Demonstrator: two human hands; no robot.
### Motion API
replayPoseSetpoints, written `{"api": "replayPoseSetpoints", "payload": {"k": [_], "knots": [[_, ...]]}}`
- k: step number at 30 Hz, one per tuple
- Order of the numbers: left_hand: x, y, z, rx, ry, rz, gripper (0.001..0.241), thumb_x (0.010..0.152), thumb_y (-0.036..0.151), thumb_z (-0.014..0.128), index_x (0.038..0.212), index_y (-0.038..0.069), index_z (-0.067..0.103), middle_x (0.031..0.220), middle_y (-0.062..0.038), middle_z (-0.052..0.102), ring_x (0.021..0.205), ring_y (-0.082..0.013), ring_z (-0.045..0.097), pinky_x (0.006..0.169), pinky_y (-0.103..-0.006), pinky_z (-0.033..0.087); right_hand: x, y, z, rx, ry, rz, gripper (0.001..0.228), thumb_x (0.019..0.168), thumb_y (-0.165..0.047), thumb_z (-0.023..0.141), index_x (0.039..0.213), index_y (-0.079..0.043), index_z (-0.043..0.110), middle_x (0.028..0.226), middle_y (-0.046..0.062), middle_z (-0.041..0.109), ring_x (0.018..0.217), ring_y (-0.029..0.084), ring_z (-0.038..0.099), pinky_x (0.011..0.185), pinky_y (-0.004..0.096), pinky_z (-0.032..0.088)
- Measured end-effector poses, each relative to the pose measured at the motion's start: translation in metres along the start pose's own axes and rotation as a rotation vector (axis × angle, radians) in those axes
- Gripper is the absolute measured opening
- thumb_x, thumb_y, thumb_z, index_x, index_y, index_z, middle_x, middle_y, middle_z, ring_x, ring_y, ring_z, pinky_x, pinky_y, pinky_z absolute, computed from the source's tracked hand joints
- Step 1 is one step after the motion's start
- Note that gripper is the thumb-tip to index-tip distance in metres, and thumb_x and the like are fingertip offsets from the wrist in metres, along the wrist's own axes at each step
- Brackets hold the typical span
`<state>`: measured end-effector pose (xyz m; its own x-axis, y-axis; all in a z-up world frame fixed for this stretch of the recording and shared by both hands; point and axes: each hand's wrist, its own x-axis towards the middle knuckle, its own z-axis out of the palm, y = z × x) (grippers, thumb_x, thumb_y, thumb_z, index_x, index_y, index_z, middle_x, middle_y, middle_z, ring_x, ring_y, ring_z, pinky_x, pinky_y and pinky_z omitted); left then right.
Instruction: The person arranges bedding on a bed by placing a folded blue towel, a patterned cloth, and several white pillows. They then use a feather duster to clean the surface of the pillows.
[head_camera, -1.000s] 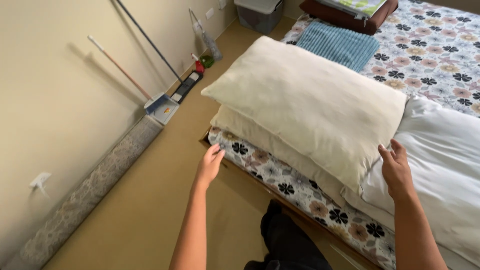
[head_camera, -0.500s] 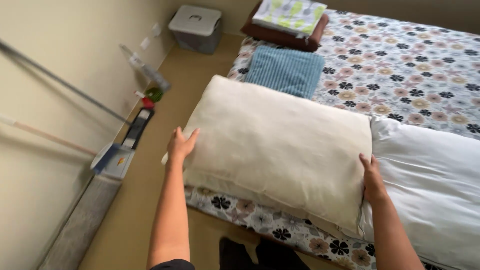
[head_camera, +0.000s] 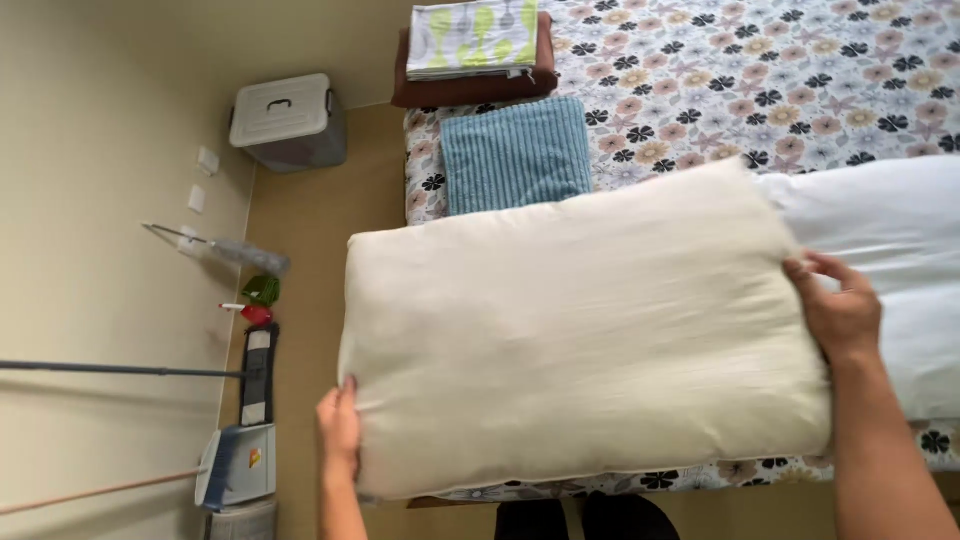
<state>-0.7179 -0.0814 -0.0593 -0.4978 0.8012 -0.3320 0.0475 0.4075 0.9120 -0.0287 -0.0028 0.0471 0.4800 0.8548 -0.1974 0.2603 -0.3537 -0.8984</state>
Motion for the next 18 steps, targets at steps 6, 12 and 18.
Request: {"api": "replayPoseSetpoints", "payload": {"k": [6, 12, 18], "knots": [[-0.030, -0.072, 0.032, 0.640, 0.004, 0.016, 0.061, 0.103, 0.053, 0.049, 0.142, 0.007, 0.055, 0.127, -0.025, 0.062, 0.120, -0.0363, 0.058, 0.105, -0.0458, 0.046, 0.011, 0.164, 0.048, -0.285, -0.152, 0.059, 0.079, 0.100, -0.066, 0.044, 0.157, -0.012, 0.041, 0.146, 0.023, 0.054, 0.136, 0.038, 0.049, 0.112, 0.046, 0.037], [-0.039, -0.073, 0.025, 0.095, -0.074, 0.227, 0.069, 0.104, 0.043, 0.047, 0.158, 0.003, 0.031, 0.162, -0.020, 0.037, 0.145, -0.0344, 0.038, 0.116, -0.0425, 0.033, -0.058, 0.057, 0.025, -0.147, 0.057, 0.025, 0.073, 0.100, -0.062, 0.045, 0.154, -0.014, 0.047, 0.147, 0.022, 0.056, 0.135, 0.038, 0.053, 0.113, 0.046, 0.040], [-0.042, -0.033, 0.054, 0.371, 0.077, 0.267, 0.067, 0.104, 0.046, 0.048, 0.159, 0.010, 0.034, 0.161, -0.018, 0.041, 0.145, -0.0382, 0.042, 0.116, -0.0455, 0.036, -0.026, 0.079, 0.019, -0.368, -0.066, -0.256, 0.075, 0.095, -0.062, 0.050, 0.155, -0.016, 0.045, 0.161, 0.018, 0.039, 0.147, 0.037, 0.041, 0.117, 0.049, 0.035]]}}
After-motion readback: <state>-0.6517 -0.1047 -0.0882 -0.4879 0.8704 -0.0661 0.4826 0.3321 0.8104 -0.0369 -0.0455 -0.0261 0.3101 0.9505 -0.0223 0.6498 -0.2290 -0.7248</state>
